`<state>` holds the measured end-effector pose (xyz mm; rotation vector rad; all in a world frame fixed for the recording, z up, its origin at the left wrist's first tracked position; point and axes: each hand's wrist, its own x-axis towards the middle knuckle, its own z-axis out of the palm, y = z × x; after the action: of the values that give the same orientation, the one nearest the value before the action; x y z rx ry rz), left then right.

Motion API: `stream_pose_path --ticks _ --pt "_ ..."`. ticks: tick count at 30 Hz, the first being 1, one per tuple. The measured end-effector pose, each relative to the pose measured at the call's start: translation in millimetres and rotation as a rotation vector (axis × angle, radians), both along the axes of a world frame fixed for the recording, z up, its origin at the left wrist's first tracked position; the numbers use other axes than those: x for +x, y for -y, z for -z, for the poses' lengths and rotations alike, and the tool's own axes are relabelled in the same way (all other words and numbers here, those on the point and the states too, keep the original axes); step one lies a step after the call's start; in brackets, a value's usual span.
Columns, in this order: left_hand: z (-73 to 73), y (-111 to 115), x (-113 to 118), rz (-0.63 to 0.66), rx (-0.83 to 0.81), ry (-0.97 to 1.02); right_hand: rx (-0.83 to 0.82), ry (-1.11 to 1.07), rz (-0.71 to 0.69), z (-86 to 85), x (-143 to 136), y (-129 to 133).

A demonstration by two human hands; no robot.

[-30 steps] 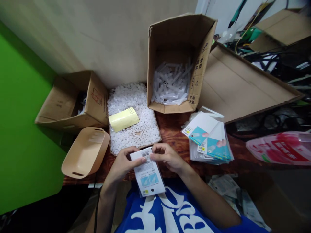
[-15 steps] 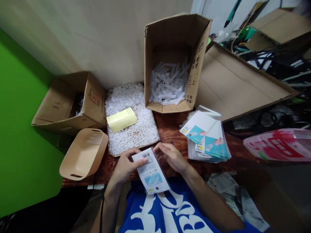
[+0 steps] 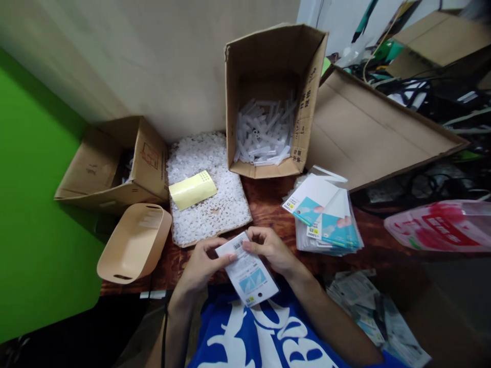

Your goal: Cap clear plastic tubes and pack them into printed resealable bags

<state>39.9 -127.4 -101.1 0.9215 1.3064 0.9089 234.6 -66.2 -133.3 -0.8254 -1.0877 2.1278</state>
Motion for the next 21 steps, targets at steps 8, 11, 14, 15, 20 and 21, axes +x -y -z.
stream_pose_path --ticks 8,11,14,15,20,21 --pt "7.4 3 10 -0.072 -0.031 0.123 0.261 0.188 -0.007 -7.2 15 -3" --pt "8.1 6 16 -0.089 0.048 -0.002 0.369 0.358 -0.030 -8.9 14 -3" --pt "5.7 12 19 -0.032 0.079 -0.019 0.349 0.345 -0.084 -8.1 15 -2" --pt "4.8 15 19 -0.012 0.077 -0.005 0.311 0.282 -0.107 -7.6 17 -1" --pt "1.9 32 20 0.016 0.102 0.030 0.196 0.099 -0.140 -8.0 30 12" --pt "1.5 36 21 0.010 0.108 0.028 0.186 0.092 -0.125 -9.5 31 15"
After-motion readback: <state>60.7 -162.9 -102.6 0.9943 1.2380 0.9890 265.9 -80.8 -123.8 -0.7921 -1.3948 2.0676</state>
